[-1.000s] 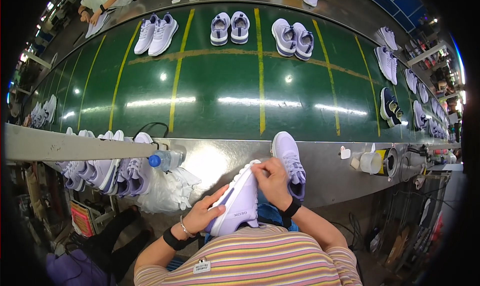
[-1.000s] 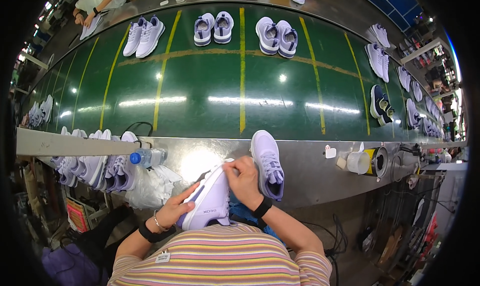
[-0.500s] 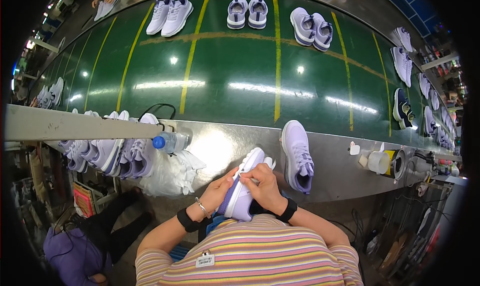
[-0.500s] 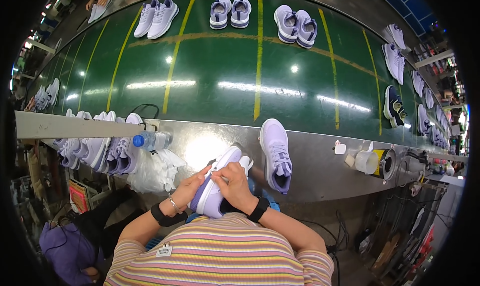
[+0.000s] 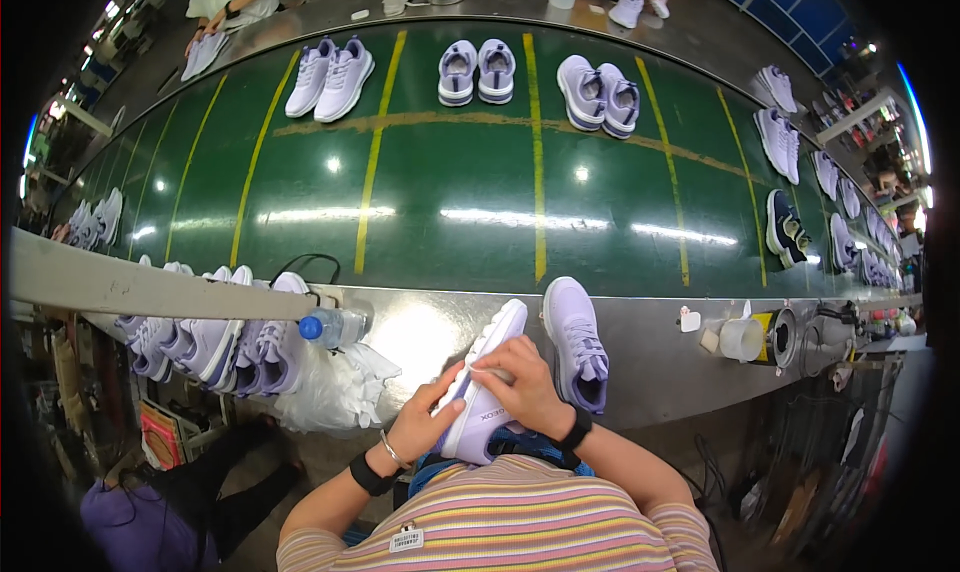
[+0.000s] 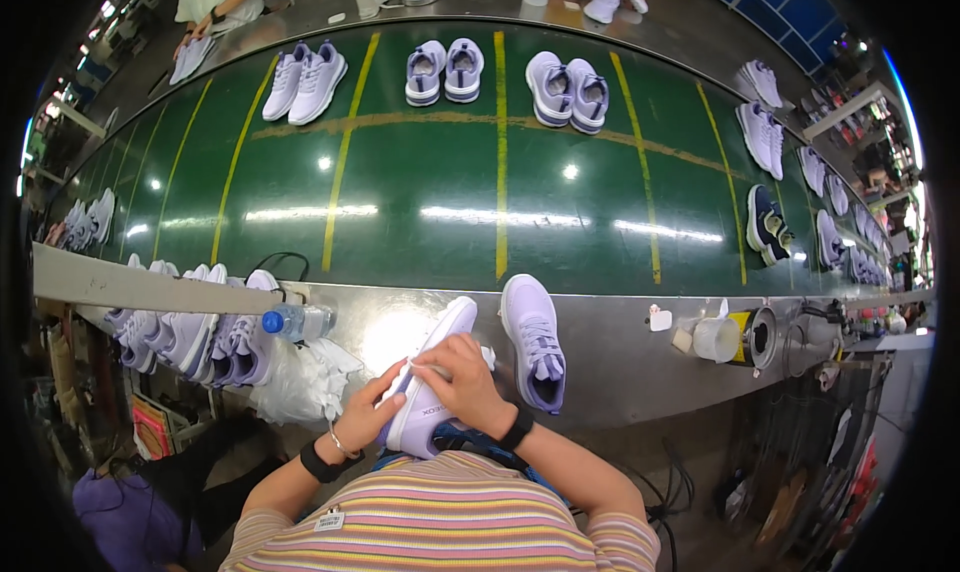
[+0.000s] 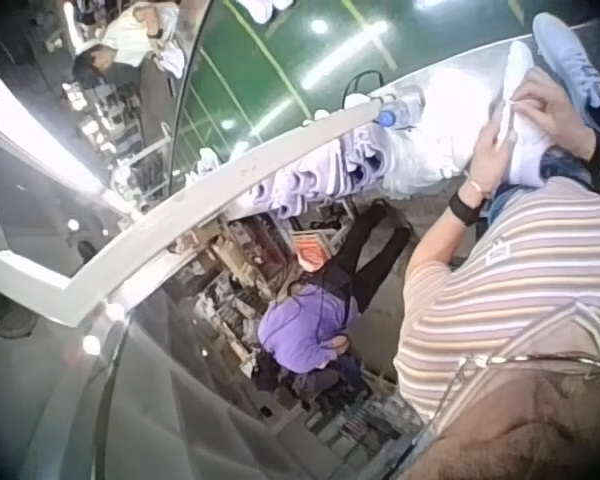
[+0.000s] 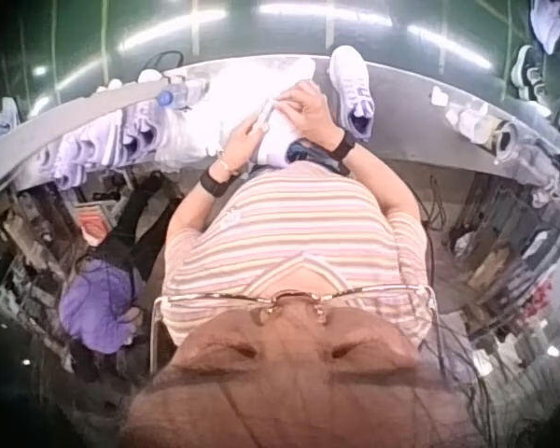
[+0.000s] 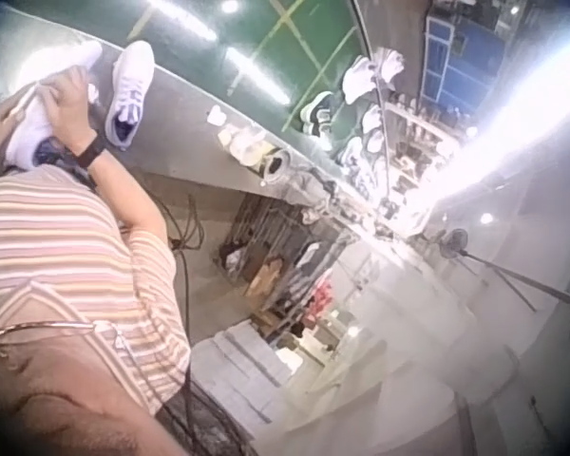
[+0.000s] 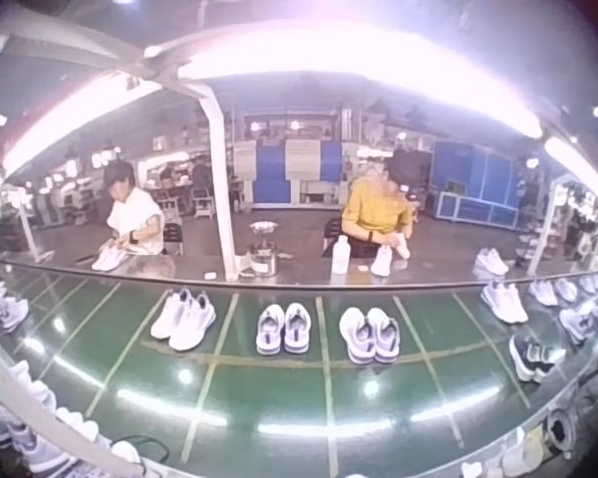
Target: Wiping and inspecting newly manufactured shoes on a production line.
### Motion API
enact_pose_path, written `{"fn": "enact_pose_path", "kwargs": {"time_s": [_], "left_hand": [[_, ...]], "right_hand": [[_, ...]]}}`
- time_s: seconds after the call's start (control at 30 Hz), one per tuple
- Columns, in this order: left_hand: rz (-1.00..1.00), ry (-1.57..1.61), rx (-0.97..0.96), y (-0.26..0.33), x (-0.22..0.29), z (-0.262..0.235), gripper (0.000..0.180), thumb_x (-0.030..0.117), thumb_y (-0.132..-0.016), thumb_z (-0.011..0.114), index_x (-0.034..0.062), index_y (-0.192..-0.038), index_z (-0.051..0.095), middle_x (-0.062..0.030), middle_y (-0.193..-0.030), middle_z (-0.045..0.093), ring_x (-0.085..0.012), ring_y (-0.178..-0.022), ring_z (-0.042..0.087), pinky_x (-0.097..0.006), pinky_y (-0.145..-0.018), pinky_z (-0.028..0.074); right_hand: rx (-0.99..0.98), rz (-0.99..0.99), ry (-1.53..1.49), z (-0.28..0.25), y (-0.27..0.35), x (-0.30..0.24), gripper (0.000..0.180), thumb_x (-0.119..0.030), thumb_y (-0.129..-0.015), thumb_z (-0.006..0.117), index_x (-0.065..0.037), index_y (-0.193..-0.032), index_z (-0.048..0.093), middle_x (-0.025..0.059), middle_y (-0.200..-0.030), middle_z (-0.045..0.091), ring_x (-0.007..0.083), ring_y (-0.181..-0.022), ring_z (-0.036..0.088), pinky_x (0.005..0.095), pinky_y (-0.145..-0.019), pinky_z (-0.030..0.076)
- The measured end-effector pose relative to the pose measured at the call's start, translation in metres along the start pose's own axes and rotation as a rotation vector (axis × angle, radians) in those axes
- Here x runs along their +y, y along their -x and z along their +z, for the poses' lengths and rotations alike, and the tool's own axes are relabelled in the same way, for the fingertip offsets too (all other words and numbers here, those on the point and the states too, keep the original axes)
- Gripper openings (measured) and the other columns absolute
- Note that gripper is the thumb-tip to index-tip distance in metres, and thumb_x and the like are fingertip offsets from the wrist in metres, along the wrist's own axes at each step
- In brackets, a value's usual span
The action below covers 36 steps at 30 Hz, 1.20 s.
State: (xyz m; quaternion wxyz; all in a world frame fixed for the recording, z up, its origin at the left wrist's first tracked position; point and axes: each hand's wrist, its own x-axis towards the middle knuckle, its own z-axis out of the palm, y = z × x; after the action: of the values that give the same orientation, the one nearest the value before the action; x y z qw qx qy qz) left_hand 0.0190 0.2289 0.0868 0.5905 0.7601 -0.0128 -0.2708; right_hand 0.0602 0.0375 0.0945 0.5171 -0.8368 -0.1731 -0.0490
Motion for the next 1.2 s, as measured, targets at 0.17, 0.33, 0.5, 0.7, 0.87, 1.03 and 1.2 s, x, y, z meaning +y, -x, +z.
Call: {"fn": "enact_pose_path", "kwargs": {"time_s": [0.17,0.33,0.5,0.7,0.87,1.03,1.2], "left_hand": [[0.019,-0.047,0.011,0.018,0.000,0.006,0.054,0.016,-0.081,0.059,0.0128,-0.132,0.040,-0.0124,-0.098,0.054,-0.0187,-0.089,0.051,-0.029,-0.084,0.039],[-0.016,0.202,0.116,0.007,-0.012,0.001,0.048,0.015,-0.085,0.054,0.0111,-0.131,0.041,-0.0097,-0.097,0.055,-0.0148,-0.089,0.049,-0.027,-0.083,0.038],[-0.035,0.099,0.155,-0.019,0.000,0.004,0.045,0.016,-0.087,0.052,0.0116,-0.130,0.042,-0.0067,-0.088,0.055,-0.0116,-0.079,0.047,-0.025,-0.076,0.039],[0.005,0.356,0.327,-0.051,-0.007,0.011,0.043,0.016,-0.088,0.049,0.0088,-0.130,0.043,-0.0078,-0.100,0.056,-0.0091,-0.084,0.048,-0.023,-0.078,0.039],[-0.009,0.998,0.301,-0.075,0.007,0.000,0.048,0.021,-0.091,0.042,0.0040,-0.135,0.030,-0.0103,-0.116,0.053,-0.0172,-0.105,0.052,-0.028,-0.091,0.039],[-0.235,1.261,0.264,-0.076,-0.004,0.000,0.040,0.034,-0.092,0.038,0.0064,-0.120,0.046,-0.0119,-0.117,0.054,-0.0256,-0.104,0.054,-0.040,-0.089,0.045],[-0.233,1.400,-0.033,-0.074,-0.033,0.024,0.044,0.039,-0.092,0.035,0.0062,-0.118,0.048,-0.0118,-0.114,0.055,-0.0282,-0.102,0.056,-0.042,-0.087,0.045]], "right_hand": [[0.207,0.372,-0.179,0.008,-0.011,0.052,0.011,-0.011,-0.075,0.064,-0.001,-0.080,0.062,0.0054,-0.073,0.059,0.0143,-0.069,0.054,0.0253,-0.063,0.042],[0.334,0.630,-0.304,-0.005,-0.027,0.053,0.012,-0.012,-0.077,0.061,-0.001,-0.080,0.062,0.0092,-0.077,0.062,0.0189,-0.073,0.058,0.0281,-0.069,0.045],[0.121,0.219,-0.147,0.011,-0.012,0.016,0.006,-0.011,-0.074,0.063,-0.005,-0.077,0.063,0.0074,-0.073,0.055,0.0255,-0.074,0.052,0.0349,-0.067,0.039],[0.006,0.057,0.052,0.019,0.023,-0.012,0.007,-0.009,-0.071,0.064,-0.010,-0.078,0.061,0.0038,-0.074,0.050,0.0220,-0.076,0.047,0.0338,-0.068,0.031],[-0.034,0.005,0.112,0.021,0.062,-0.006,0.008,-0.008,-0.071,0.064,-0.011,-0.077,0.060,0.0035,-0.075,0.050,0.0231,-0.075,0.047,0.0348,-0.067,0.032],[0.221,0.413,-0.291,-0.005,0.050,-0.018,0.010,0.002,-0.072,0.064,-0.004,-0.080,0.060,0.0070,-0.076,0.052,0.0199,-0.070,0.048,0.0272,-0.059,0.038],[0.259,0.001,-0.016,0.005,0.029,-0.008,0.010,0.000,-0.073,0.064,-0.004,-0.080,0.059,0.0085,-0.076,0.051,0.0218,-0.072,0.050,0.0301,-0.062,0.040]]}}
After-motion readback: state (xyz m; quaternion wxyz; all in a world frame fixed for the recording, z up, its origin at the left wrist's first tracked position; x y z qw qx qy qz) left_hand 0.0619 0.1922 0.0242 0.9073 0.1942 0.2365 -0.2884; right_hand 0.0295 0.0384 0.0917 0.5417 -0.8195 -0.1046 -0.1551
